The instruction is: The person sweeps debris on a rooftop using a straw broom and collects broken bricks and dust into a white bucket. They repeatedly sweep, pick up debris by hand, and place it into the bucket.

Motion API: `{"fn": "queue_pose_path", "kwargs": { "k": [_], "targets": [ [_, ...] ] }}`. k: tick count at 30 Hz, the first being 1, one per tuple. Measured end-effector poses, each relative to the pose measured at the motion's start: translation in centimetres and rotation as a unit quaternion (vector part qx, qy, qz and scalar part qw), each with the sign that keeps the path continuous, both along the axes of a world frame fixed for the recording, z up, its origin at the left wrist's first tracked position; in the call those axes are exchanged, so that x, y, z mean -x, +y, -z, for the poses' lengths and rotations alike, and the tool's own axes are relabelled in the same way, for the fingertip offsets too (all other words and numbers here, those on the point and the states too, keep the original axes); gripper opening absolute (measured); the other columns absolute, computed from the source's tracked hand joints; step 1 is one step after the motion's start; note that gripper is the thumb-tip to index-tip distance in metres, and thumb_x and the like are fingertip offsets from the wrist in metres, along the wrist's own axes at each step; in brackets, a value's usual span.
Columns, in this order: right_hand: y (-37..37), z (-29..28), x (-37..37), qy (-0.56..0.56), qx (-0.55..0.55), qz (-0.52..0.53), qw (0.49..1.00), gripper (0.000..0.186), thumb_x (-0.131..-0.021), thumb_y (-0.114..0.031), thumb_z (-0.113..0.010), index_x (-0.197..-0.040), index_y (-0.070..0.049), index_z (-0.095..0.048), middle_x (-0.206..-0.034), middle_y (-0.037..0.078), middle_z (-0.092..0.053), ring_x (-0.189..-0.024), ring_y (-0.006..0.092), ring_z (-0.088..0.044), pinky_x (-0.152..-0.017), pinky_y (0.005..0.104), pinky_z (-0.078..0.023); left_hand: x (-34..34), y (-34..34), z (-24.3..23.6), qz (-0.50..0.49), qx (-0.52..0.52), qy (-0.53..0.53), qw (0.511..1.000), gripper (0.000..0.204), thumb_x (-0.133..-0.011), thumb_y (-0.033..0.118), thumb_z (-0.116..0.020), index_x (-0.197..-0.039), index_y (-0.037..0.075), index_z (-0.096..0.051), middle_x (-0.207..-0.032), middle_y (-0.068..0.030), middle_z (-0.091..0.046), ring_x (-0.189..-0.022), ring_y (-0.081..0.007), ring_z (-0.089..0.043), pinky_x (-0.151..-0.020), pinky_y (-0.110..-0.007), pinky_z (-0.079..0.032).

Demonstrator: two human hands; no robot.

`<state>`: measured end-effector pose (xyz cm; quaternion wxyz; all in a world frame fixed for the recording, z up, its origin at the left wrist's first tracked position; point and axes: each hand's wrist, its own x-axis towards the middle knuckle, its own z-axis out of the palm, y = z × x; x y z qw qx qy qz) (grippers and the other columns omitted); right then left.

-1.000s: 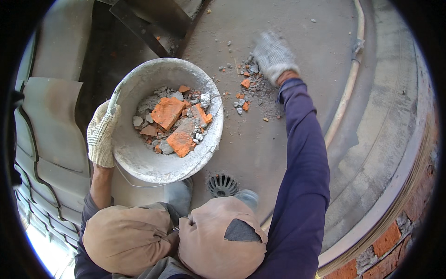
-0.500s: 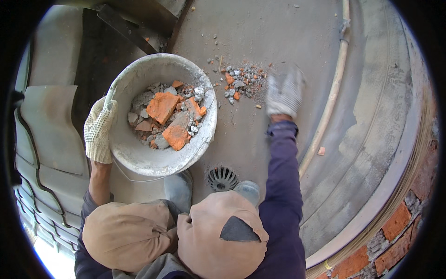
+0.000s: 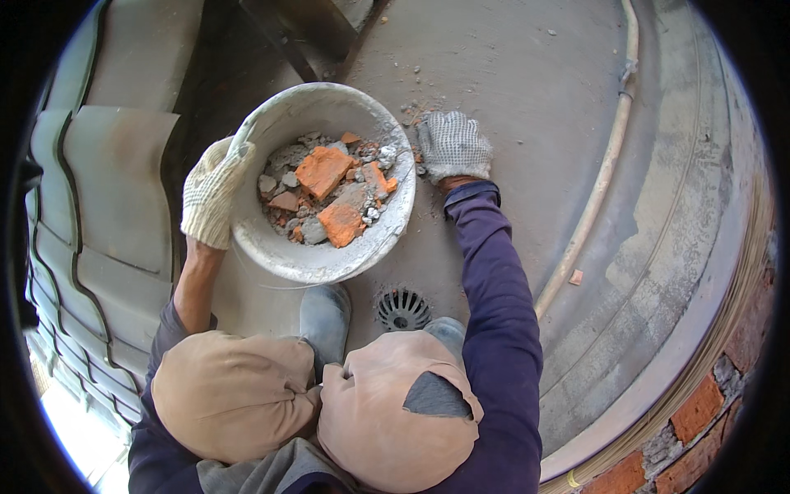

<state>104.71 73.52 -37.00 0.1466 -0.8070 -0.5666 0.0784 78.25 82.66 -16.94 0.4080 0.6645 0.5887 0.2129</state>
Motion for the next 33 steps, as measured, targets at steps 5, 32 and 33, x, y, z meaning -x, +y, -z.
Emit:
{"fn": "queue_pose_path", "kwargs": {
  "k": [5, 32, 33],
  "targets": [
    [1.9, 1.4, -2.2, 0.041, 0.052, 0.002, 0.998, 0.035, -0.095, -0.04, -0.055, -0.105, -0.009, -0.069, -0.102, 0.017, -0.069, -0.097, 0.0363, -0.065, -0.083, 0.0481, -0.052, -0.2, -0.3, -0.1, 0.013, 0.003, -0.031, 0.999, 0.041, -0.092, 0.036, -0.07, -0.113, 0.0, -0.07, -0.089, -0.0075, -0.068, -0.077, -0.0145, -0.062, -0.069, -0.031, -0.051],
    [-12.9, -0.7, 0.1, 0.082, -0.052, 0.21, 0.973, 0.097, -0.088, -0.066, -0.057, -0.153, 0.001, -0.031, -0.158, 0.024, -0.029, -0.149, 0.0362, -0.023, -0.123, 0.0482, -0.016, 2.5, 2.4, 0.6, 0.095, -0.079, 0.144, 0.982, 0.033, -0.099, 0.03, -0.059, -0.117, 0.005, -0.068, -0.107, -0.0138, -0.069, -0.095, -0.0267, -0.065, -0.086, -0.037, -0.053],
    [-13.6, -0.1, 1.4, 0.028, -0.016, 0.195, 0.98, 0.102, -0.085, -0.069, -0.059, -0.153, 0.001, -0.03, -0.159, 0.024, -0.027, -0.15, 0.0375, -0.021, -0.124, 0.0493, -0.013, 2.6, 2.4, 0.7, 0.084, -0.044, 0.13, 0.987, 0.031, -0.099, 0.028, -0.059, -0.119, 0.006, -0.068, -0.11, -0.0139, -0.068, -0.097, -0.0278, -0.065, -0.088, -0.038, -0.052]
  ]
}}
